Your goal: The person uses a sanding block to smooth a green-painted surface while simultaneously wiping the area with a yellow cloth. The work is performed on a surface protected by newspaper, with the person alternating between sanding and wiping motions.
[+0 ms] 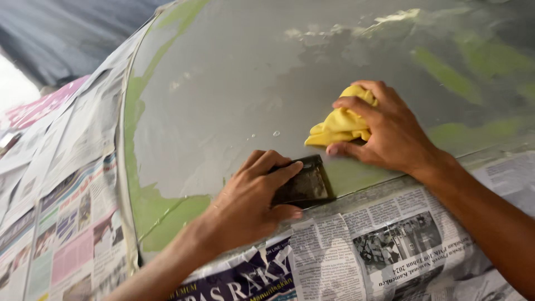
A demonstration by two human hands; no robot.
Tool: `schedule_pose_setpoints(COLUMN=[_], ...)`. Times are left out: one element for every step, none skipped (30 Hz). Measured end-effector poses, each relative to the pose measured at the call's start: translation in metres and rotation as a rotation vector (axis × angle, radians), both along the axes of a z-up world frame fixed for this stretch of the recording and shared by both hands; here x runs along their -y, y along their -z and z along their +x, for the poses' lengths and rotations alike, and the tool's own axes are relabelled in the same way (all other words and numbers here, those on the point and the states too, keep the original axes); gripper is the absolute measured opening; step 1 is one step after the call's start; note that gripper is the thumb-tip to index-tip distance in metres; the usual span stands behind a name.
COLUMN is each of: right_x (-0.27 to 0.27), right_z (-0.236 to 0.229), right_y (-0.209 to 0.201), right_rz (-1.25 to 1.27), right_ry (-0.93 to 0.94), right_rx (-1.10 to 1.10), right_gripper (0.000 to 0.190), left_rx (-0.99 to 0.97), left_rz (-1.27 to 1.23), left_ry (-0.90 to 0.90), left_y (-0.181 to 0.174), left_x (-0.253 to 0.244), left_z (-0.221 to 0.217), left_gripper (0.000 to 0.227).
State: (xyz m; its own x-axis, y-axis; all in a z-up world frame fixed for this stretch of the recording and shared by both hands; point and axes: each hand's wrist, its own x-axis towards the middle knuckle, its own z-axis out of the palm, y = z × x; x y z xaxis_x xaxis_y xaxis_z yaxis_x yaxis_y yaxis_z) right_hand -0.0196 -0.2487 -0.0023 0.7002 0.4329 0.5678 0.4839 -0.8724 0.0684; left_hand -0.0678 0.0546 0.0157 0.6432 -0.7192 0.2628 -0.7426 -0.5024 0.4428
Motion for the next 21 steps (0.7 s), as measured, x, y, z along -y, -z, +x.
schedule_pose_setpoints(right_x=[-0.001,-0.003,-0.006,-0.006,-0.008,-0.01,-0.011,-0.014,-0.019,-0.025,-0.032,-0.041,-0.053,-0.064,-0.074,-0.084,-0.094,-0.103,-0.113,-0.122,-0.132], right_z=[-0.001,0.0,-0.002,-0.004,-0.005,-0.006,-0.007,-0.009,-0.01,-0.01,-0.011,-0.013,-0.015,-0.018,-0.021,-0.025,-0.027,-0.029,-0.029,-0.029,-0.026], right_y=[0.0,0.002,0.004,0.002,0.0,-0.003,-0.007,-0.011,-0.014,-0.019,-0.025,-0.029,-0.032,-0.036,-0.041,-0.046,-0.05,-0.055,-0.06,-0.064,-0.067], right_rz=[0.042,0.083,0.068,0.05,0.033,0.078,0.124,0.162,0.206,0.249,0.291,0.317,0.343,0.371,0.401,0.431,0.461,0.455,0.447,0.437,0.474], right_ry=[0.026,0.051,0.04,0.032,0.024,-0.03,-0.084,-0.134,-0.183,-0.227,-0.271,-0.307,-0.343,-0.377,-0.401,-0.423,-0.445,-0.483,-0.521,-0.548,-0.562], right_rx=[-0.037,-0.075,-0.076,-0.066,-0.056,-0.088,-0.12,-0.157,-0.226,-0.286,-0.347,-0.429,-0.511,-0.594,-0.621,-0.652,-0.683,-0.612,-0.54,-0.464,-0.491], right_gripper=[0.074,0.068,0.063,0.059,0.054,0.05,0.045,0.041,0.039,0.037,0.036,0.035,0.034,0.033,0.032,0.031,0.03,0.031,0.031,0.031,0.03], left_rx=[0.036,0.013,-0.009,-0.023,-0.012,0.002,0.016,0.066,0.116,0.174,0.15,0.126,0.101,0.119,0.137,0.15,0.175,0.203,0.232,0.211,0.19], left_rz=[-0.034,-0.024,-0.015,-0.009,-0.001,0.006,0.015,0.031,0.048,0.064,0.037,0.01,-0.018,-0.025,-0.032,-0.041,-0.045,-0.049,-0.054,-0.045,-0.036], left_ry=[0.057,0.066,0.075,0.088,0.035,-0.012,-0.058,-0.079,-0.099,-0.113,-0.119,-0.119,-0.118,-0.108,-0.098,-0.086,-0.066,-0.04,-0.013,0.01,0.033], left_y=[0.001,0.002,0.002,0.002,0.004,0.006,0.008,0.012,0.016,0.018,0.02,0.02,0.02,0.022,0.024,0.027,0.029,0.031,0.032,0.032,0.033], left_x=[-0.009,-0.018,-0.026,-0.032,-0.037,-0.041,-0.047,-0.052,-0.056,-0.061,-0.066,-0.072,-0.077,-0.08,-0.081,-0.082,-0.083,-0.084,-0.085,-0.085,-0.084], left_z=[0.0,-0.001,-0.003,-0.006,-0.012,-0.02,-0.026,-0.03,-0.032,-0.032,-0.032,-0.031,-0.03,-0.029,-0.029,-0.028,-0.025,-0.02,-0.015,-0.006,0.004], left_gripper=[0.072,0.07,0.068,0.066,0.063,0.06,0.057,0.057,0.057,0.057,0.057,0.057,0.057,0.055,0.052,0.05,0.05,0.049,0.049,0.049,0.049])
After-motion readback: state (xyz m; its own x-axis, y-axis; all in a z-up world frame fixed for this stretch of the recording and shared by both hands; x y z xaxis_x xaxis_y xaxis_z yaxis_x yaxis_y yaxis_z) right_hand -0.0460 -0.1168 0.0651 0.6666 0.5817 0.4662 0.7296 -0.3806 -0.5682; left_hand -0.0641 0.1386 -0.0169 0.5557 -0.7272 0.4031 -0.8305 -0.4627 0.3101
